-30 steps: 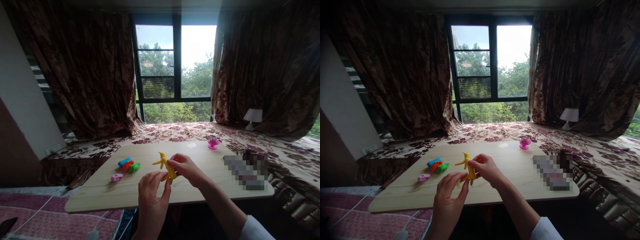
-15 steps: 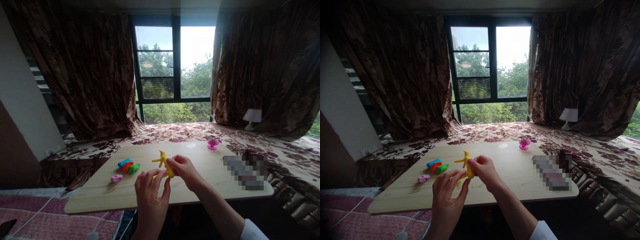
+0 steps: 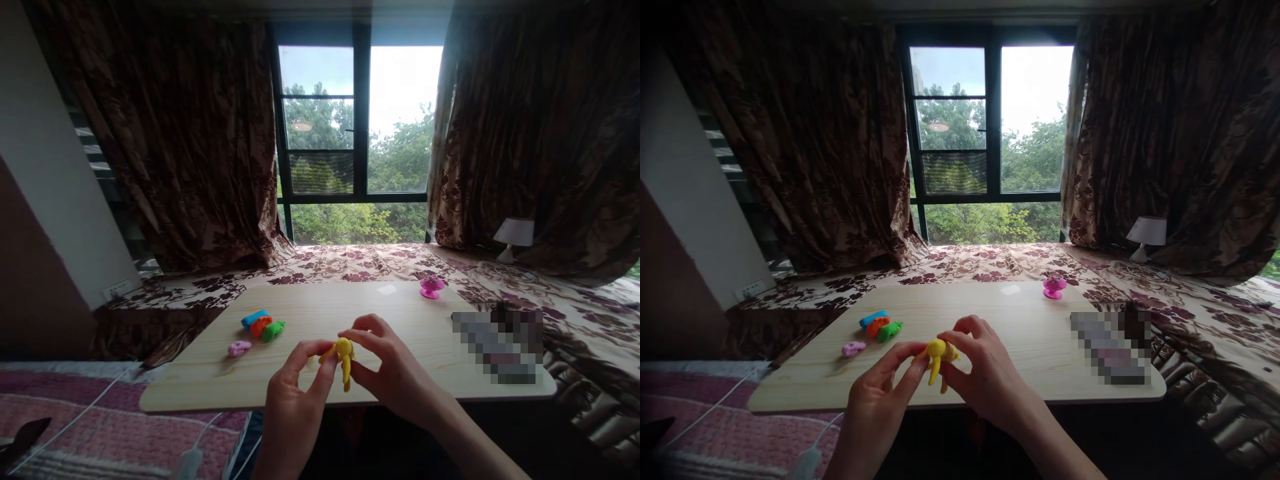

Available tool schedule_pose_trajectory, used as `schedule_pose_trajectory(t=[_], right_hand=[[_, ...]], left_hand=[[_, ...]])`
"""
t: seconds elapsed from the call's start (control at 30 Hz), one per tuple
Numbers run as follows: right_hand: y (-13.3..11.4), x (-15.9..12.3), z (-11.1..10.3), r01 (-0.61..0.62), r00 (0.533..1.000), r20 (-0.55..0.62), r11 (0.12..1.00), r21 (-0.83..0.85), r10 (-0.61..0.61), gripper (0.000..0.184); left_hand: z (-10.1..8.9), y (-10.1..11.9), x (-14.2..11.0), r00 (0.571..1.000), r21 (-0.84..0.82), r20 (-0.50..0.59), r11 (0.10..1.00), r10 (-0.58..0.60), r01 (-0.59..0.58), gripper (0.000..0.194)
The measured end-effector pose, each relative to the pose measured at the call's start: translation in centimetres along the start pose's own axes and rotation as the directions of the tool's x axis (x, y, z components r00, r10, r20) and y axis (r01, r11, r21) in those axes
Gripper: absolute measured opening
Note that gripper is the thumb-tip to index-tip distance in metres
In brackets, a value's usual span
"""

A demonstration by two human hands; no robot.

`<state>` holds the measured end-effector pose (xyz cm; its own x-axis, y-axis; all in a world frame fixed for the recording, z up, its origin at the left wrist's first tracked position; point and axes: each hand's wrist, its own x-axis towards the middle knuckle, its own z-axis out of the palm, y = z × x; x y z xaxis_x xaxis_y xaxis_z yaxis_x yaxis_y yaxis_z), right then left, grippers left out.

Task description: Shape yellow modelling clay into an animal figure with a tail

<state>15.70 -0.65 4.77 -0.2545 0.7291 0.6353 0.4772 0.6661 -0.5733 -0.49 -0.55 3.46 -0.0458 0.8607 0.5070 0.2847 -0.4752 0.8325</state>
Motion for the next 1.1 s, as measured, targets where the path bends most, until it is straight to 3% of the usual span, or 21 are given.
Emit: schedule_pose_trajectory(t=[0.2, 0.37, 0.5, 0.77, 0.93, 1.0, 1.1], right_hand=[[-0.9, -0.2, 0.0, 0.042, 0.999, -0.01, 0.997, 0.07, -0.041, 0.033], [-1.0, -0.4, 0.2, 0.04, 0.999, -0.011, 0.995, 0.089, -0.039, 0.034], [-1.1, -0.5, 0.5, 0.042, 0.999, 0.004, 0.997, 0.069, -0.042, 0.036], [-1.2, -0.7, 1.0, 0.042, 0.999, 0.03, 0.999, 0.009, -0.042, 0.037], [-1.0, -0.8, 1.6, 0.009, 1.0, 0.017, 1.0, 0.026, -0.009, 0.034], [-0.9, -0.7, 1.7, -0.015, 1.0, 0.008, 0.996, 0.09, 0.014, 0.03], [-0.8, -0.6, 1.5, -0.066, 0.998, 0.005, 0.985, 0.16, 0.066, 0.024]], left_hand=[[-0.5, 0.2, -0.2, 1.0, -0.101, 0.026, 0.995, -0.016, 0.019, 0.021], [-0.6, 1.1, -0.4, 1.0, -0.052, -0.001, 0.998, 0.028, -0.028, 0.017], [-0.5, 1.6, -0.6, 0.99, 0.028, -0.05, 0.991, 0.13, -0.129, 0.01], [-0.4, 1.1, -0.8, 0.901, 0.35, -0.122, 0.868, 0.415, -0.352, 0.009], [0.1, 0.7, -0.4, 0.855, 0.478, -0.117, 0.783, 0.506, -0.398, 0.008], [0.2, 0.4, -0.3, 0.862, 0.479, -0.095, 0.782, 0.499, -0.399, 0.011], [0.0, 0.4, -0.3, 0.917, 0.398, -0.066, 0.853, 0.394, -0.338, 0.02]])
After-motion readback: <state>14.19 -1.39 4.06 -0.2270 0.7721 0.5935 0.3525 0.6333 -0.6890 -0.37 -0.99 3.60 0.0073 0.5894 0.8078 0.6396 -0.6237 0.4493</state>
